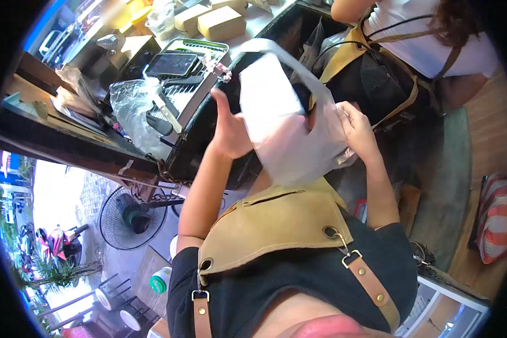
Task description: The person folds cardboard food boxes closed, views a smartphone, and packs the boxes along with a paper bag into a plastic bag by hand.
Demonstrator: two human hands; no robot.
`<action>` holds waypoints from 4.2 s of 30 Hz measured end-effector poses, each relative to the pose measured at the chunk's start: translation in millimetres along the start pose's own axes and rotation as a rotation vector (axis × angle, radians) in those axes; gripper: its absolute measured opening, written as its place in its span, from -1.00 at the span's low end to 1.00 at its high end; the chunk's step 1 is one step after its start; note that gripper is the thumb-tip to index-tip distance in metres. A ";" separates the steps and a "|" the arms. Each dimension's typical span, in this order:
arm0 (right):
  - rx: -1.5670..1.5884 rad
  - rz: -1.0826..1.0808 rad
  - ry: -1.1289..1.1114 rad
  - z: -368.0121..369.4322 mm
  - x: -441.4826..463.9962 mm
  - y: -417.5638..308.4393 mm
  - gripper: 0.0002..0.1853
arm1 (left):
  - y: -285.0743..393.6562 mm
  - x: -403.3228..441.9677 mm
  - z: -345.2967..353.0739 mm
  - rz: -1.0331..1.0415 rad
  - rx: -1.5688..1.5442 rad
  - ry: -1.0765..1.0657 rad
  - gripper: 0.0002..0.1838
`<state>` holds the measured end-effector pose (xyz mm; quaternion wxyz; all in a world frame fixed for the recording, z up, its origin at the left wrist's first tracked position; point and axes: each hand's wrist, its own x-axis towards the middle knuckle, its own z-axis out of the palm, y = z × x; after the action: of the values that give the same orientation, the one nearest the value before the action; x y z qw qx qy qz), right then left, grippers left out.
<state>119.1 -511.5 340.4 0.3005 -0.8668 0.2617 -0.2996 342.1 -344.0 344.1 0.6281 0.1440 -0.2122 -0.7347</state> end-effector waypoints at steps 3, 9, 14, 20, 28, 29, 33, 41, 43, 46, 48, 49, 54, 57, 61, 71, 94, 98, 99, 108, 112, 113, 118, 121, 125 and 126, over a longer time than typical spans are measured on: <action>-0.328 0.099 -0.051 -5.4 -4.8 -9.6 -0.74 | 2.9 2.5 21.3 -0.140 0.478 0.101 0.15; -0.376 -0.062 0.061 -11.9 -3.5 -19.1 -0.69 | 2.4 2.8 42.9 -0.098 0.722 0.314 -0.74; 0.126 0.028 -0.170 -10.4 -43.5 -86.8 -0.69 | -39.4 9.9 25.3 0.137 0.854 0.552 -0.76; 1.521 0.725 0.021 23.1 -35.0 -10.9 -0.80 | -42.6 -6.9 4.1 0.384 0.628 0.827 -0.70; 1.406 0.432 -0.069 -0.6 -36.4 46.5 -0.79 | -29.1 -33.5 16.4 0.803 1.941 0.570 -0.24; 1.384 0.381 -0.078 3.9 -30.8 26.0 -0.82 | -35.5 -17.4 26.0 0.704 1.809 0.391 -0.05; 1.261 0.300 -0.124 -4.2 -21.7 33.3 -0.88 | -37.5 26.1 -17.1 -0.069 1.463 0.186 -0.53; 0.045 -0.249 -0.122 35.4 -62.4 6.1 -0.66 | -24.0 28.6 12.9 -0.048 0.544 0.597 -0.81; -0.575 -0.198 -0.292 68.1 -87.5 75.6 -0.45 | 15.4 14.6 -13.8 -0.192 0.070 0.028 -0.87; -0.728 0.109 -0.654 65.0 -81.9 68.2 -0.24 | -20.4 3.3 18.0 0.279 1.233 0.083 -0.64; -0.777 0.172 -1.086 67.9 -69.3 42.4 -0.25 | -45.6 7.0 15.7 -0.077 1.839 -0.110 -0.74; -0.824 0.117 -1.200 72.7 -63.8 39.4 -0.28 | -57.5 6.3 5.2 -0.285 2.162 0.046 -0.78; -0.637 0.003 -1.252 76.4 -90.7 55.0 -0.68 | -8.3 18.3 -52.2 -0.147 2.426 0.747 -0.72; -0.048 -0.125 -1.014 49.9 -20.3 -3.1 -0.74 | -26.6 10.5 -42.0 -0.216 2.295 0.732 -0.69; 0.331 0.097 -0.480 25.4 131.2 -28.3 -0.80 | -38.1 -10.4 -119.3 -0.195 2.387 0.309 -0.68; 0.425 0.711 -0.719 214.0 414.7 21.3 0.10 | 4.9 69.1 -98.2 -0.393 1.947 0.349 -0.47; 1.291 0.795 -1.035 94.7 476.3 -105.1 -0.30 | 232.2 143.8 -19.6 -0.332 1.398 0.697 -0.21; 1.525 0.908 -1.054 74.2 495.7 -148.4 -0.41 | 290.4 170.4 -13.0 -0.393 1.157 0.831 -0.26; 1.527 0.901 -1.037 70.0 496.1 -154.5 -0.41 | 304.9 173.2 -9.6 -0.382 1.224 0.873 -0.29; 1.156 0.775 -0.875 54.7 462.8 -134.7 -0.24 | 365.8 133.8 -54.5 0.114 0.822 0.795 -0.58; 1.153 0.788 -0.755 61.5 442.0 -97.9 -0.28 | 376.8 126.6 -63.9 -0.063 0.974 0.704 -0.42; 1.137 0.745 -0.746 58.3 440.0 -92.4 -0.30 | 378.2 128.9 -55.8 -0.072 0.984 0.673 -0.39; 1.337 0.632 -0.578 53.5 449.0 -75.2 -0.36 | 376.7 131.8 -24.0 -0.229 1.069 0.614 -0.02; 1.293 0.703 -0.503 43.3 441.7 -79.2 -0.38 | 377.5 140.8 -47.3 -0.336 1.226 0.707 0.00; 1.367 0.804 -0.415 46.6 418.3 -75.9 -0.38 | 369.2 157.5 -44.0 -0.249 0.984 0.839 -0.05; 1.393 0.864 -0.494 50.8 413.1 -64.7 -0.38 | 372.1 160.1 -46.6 -0.285 1.021 0.790 -0.06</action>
<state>453.4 -710.7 501.4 0.9009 -0.3489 0.2525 -0.0539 657.9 -552.6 495.7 0.4083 0.7091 -0.2662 -0.5095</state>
